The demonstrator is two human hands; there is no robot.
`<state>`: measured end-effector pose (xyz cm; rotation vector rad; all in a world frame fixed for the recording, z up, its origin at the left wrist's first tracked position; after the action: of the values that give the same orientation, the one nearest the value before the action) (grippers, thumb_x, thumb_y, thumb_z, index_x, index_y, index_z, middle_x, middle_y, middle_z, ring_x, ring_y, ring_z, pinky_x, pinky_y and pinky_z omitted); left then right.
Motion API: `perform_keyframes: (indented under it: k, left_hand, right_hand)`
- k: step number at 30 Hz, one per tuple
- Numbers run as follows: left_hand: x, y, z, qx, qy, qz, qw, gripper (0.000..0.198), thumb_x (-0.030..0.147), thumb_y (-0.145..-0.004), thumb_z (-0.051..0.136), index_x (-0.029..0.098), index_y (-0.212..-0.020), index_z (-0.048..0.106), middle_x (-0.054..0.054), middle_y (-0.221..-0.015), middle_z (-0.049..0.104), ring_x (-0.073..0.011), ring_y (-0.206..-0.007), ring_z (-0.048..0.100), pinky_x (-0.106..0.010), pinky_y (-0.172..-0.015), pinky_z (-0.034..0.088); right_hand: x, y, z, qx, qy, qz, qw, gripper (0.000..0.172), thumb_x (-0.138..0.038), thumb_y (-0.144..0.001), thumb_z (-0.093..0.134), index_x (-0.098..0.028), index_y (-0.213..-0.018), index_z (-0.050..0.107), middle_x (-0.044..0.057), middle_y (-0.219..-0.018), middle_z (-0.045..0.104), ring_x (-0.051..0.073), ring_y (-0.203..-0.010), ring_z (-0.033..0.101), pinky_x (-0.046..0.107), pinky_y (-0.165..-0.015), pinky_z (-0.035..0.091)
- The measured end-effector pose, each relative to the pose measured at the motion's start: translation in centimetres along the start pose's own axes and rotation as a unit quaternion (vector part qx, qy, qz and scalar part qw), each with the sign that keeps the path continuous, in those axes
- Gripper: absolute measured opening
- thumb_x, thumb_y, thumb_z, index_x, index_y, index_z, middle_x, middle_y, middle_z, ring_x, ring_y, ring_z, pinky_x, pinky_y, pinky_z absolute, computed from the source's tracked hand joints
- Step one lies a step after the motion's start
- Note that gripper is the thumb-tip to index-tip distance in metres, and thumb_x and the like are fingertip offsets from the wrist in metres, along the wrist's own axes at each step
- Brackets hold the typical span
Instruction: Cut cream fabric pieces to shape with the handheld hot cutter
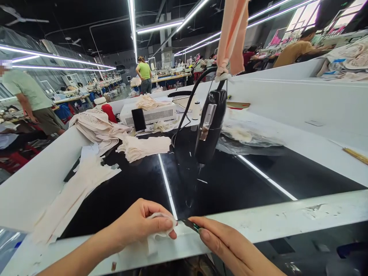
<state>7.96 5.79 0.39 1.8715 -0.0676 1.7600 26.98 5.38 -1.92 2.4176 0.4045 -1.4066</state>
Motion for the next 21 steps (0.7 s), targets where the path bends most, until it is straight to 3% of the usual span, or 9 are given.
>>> perform_keyframes:
  k: [4,7,11,16,21]
  left_hand:
    - [0.0,0.1,0.2,-0.001,0.002,-0.003,1.0,0.045,0.056,-0.074,0.089,0.014,-0.086,0.084,-0.009,-0.081,0.079,-0.0176,-0.075,0.062,-0.029,-0.077,0.046]
    - [0.0,0.1,0.3,-0.005,0.004,-0.005,1.0,0.042,0.054,-0.074,0.089,0.014,-0.087,0.084,-0.008,-0.08,0.079,-0.0164,-0.072,0.06,-0.028,-0.074,0.045]
    - [-0.1,0.1,0.6,-0.01,-0.01,-0.001,1.0,0.034,0.046,-0.078,0.086,0.014,-0.087,0.084,-0.007,-0.078,0.078,-0.0135,-0.067,0.053,-0.025,-0.067,0.039]
    - [-0.1,0.1,0.8,-0.009,-0.032,0.003,0.999,0.029,0.041,-0.079,0.082,0.014,-0.087,0.085,-0.007,-0.076,0.078,-0.0111,-0.06,0.043,-0.024,-0.062,0.035]
    - [0.0,0.2,0.5,0.005,-0.062,0.009,0.998,0.025,0.038,-0.08,0.079,0.015,-0.086,0.085,-0.006,-0.076,0.078,-0.0121,-0.061,0.044,-0.026,-0.061,0.032]
  right_hand:
    - [-0.7,-0.2,1.2,-0.031,-0.028,-0.001,0.999,0.063,-0.074,-0.097,0.047,-0.031,-0.134,0.074,0.009,-0.138,0.074,0.034,-0.129,0.068,0.046,-0.116,0.051]
    - [-3.2,-0.4,1.4,-0.042,-0.045,-0.043,0.997,0.06,-0.072,-0.1,0.043,-0.031,-0.129,0.076,0.009,-0.129,0.078,0.031,-0.12,0.072,0.04,-0.108,0.055]
    - [-5.8,-0.6,2.3,-0.101,-0.043,-0.111,0.988,0.054,-0.064,-0.106,0.037,-0.034,-0.126,0.076,0.007,-0.118,0.081,0.028,-0.108,0.075,0.035,-0.095,0.058]
    - [-5.8,-0.9,2.8,-0.121,-0.029,-0.13,0.984,0.049,-0.057,-0.108,0.035,-0.034,-0.126,0.075,0.006,-0.11,0.08,0.026,-0.1,0.074,0.035,-0.09,0.057]
    - [-5.5,-0.9,2.9,-0.121,-0.023,-0.117,0.986,0.05,-0.059,-0.107,0.036,-0.034,-0.122,0.077,0.005,-0.1,0.08,0.027,-0.095,0.074,0.035,-0.088,0.059]
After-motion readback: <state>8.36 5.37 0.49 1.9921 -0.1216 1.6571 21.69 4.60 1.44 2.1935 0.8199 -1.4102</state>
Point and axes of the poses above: each hand's wrist, its own y-axis away from the middle knuckle, its own z-axis out of the palm, x = y × z, the point moved 10 cm from there along -y, towards the middle knuckle
